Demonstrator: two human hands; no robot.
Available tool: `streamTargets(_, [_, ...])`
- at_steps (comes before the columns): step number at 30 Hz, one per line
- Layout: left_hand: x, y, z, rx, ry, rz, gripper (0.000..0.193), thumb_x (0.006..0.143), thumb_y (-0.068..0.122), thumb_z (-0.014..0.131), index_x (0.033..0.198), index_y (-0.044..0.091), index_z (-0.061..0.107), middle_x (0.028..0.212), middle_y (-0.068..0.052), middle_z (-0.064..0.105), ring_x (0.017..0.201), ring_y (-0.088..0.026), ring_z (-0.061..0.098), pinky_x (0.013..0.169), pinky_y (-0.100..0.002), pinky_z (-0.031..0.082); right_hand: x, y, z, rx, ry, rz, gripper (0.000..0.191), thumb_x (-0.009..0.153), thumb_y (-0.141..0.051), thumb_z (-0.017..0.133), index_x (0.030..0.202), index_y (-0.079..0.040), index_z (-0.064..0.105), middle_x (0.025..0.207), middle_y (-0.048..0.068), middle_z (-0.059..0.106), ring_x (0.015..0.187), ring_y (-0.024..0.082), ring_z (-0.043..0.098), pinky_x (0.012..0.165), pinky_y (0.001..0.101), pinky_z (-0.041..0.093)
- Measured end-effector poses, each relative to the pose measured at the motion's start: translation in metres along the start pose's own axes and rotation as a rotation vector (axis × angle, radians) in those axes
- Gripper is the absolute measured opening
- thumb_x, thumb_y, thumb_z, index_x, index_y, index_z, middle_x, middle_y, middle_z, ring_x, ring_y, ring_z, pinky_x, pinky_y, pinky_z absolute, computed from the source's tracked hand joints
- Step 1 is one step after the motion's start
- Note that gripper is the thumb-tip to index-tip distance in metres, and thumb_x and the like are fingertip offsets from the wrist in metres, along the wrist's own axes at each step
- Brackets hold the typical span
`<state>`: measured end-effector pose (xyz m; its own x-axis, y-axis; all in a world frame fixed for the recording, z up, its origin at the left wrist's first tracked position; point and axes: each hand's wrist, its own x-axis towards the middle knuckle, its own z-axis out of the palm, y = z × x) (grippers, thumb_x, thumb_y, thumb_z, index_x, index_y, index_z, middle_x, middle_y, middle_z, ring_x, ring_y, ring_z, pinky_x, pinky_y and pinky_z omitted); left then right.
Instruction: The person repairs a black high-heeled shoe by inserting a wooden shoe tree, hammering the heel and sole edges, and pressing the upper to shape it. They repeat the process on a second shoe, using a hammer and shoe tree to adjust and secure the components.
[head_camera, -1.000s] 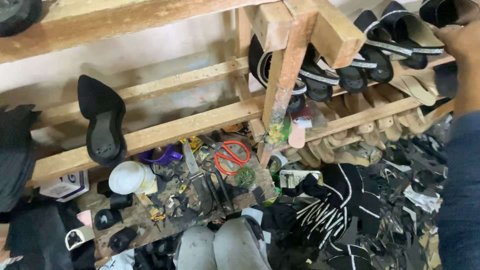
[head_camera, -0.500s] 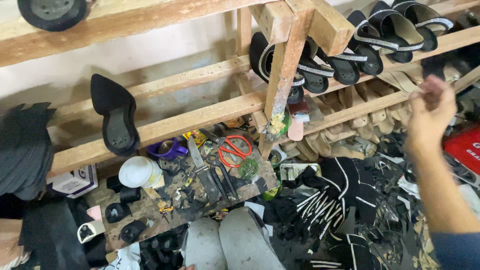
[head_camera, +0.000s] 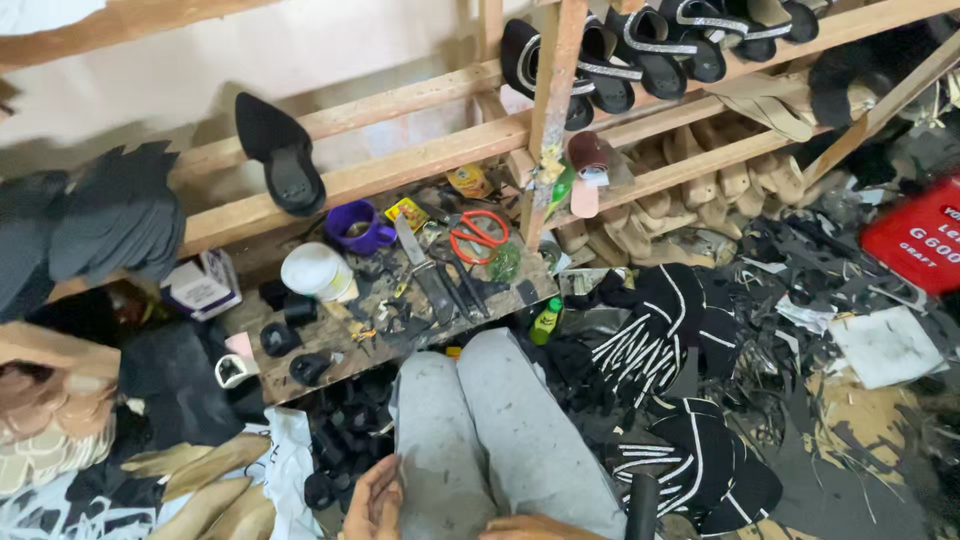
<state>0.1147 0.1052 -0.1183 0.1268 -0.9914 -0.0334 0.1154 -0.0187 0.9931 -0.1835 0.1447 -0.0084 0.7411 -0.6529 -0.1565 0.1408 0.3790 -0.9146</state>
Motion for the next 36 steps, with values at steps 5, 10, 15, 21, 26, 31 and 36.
streamTargets(5, [-0.033, 0.008, -0.019, -0.007, 0.113, -0.107, 0.039, 0.094, 0.004, 0.062, 0.133, -0.004, 0.061, 0.129, -0.02, 0.07, 0.119, -0.028, 0.067, 0.102, -0.034, 0.05, -0.023, -0.048, 0.019, -0.106, -0.142, 0.037, 0.054, 0.082, -0.009, 0.073, 0.133, -0.006, 0.055, 0.119, 0.013, 0.065, 0.106, 0.025, 0.063, 0.093, 0.0336, 0.051])
streamTargets(10, [-0.032, 0.033, -0.028, -0.095, 0.206, -0.246, 0.039, 0.095, 0.007, 0.059, 0.133, -0.003, 0.061, 0.128, -0.018, 0.069, 0.115, -0.027, 0.067, 0.095, -0.036, 0.052, -0.006, -0.072, 0.045, -0.128, -0.191, 0.045, 0.07, 0.08, -0.015, 0.077, 0.142, -0.009, 0.046, 0.129, 0.014, 0.06, 0.117, 0.027, 0.057, 0.101, 0.0353, 0.046])
streamTargets(15, [-0.016, 0.094, -0.014, -0.033, 0.189, -0.226, 0.036, 0.097, 0.009, 0.057, 0.131, -0.001, 0.063, 0.127, -0.013, 0.07, 0.115, -0.022, 0.067, 0.097, -0.033, 0.051, 0.0, -0.099, 0.049, -0.249, -0.194, 0.057, 0.086, 0.078, -0.021, 0.081, 0.151, -0.011, 0.037, 0.139, 0.014, 0.056, 0.127, 0.029, 0.052, 0.109, 0.037, 0.041])
streamTargets(21, [0.024, 0.157, 0.015, -0.043, 0.061, 0.018, 0.029, 0.101, 0.007, 0.056, 0.128, -0.003, 0.061, 0.12, -0.009, 0.07, 0.113, -0.017, 0.067, 0.099, -0.029, 0.051, -0.01, -0.179, 0.026, -0.839, 0.063, 0.051, 0.107, 0.066, -0.02, 0.084, 0.158, -0.014, 0.03, 0.131, 0.015, 0.056, 0.121, 0.031, 0.059, 0.106, 0.0361, 0.044])
streamTargets(26, [0.026, 0.1, 0.028, 0.159, 0.083, 0.042, 0.027, 0.1, 0.006, 0.059, 0.125, 0.001, 0.065, 0.113, -0.008, 0.071, 0.104, -0.015, 0.067, 0.092, -0.028, 0.054, 0.011, -0.179, 0.001, -1.241, 0.361, 0.003, 0.09, 0.067, -0.006, 0.075, 0.151, -0.015, 0.046, 0.141, 0.017, 0.053, 0.125, 0.035, 0.053, 0.103, 0.0376, 0.045])
streamTargets(31, [-0.027, 0.025, 0.004, 0.391, 0.163, -0.166, 0.027, 0.093, 0.008, 0.066, 0.12, 0.003, 0.069, 0.108, -0.01, 0.073, 0.094, -0.016, 0.069, 0.085, -0.029, 0.054, 0.015, -0.14, -0.004, -1.327, 0.541, -0.055, 0.078, 0.073, -0.013, 0.077, 0.147, -0.011, 0.053, 0.141, 0.018, 0.056, 0.127, 0.036, 0.054, 0.106, 0.0416, 0.043])
streamTargets(36, [-0.026, 0.062, 0.009, 0.373, 0.329, -0.083, 0.027, 0.092, 0.002, 0.064, 0.118, 0.003, 0.07, 0.102, -0.011, 0.071, 0.087, -0.021, 0.069, 0.08, -0.03, 0.055, 0.026, -0.138, -0.008, -1.374, 0.508, -0.062, 0.078, 0.073, -0.015, 0.077, 0.147, -0.011, 0.053, 0.137, 0.017, 0.058, 0.125, 0.036, 0.056, 0.105, 0.0411, 0.045])
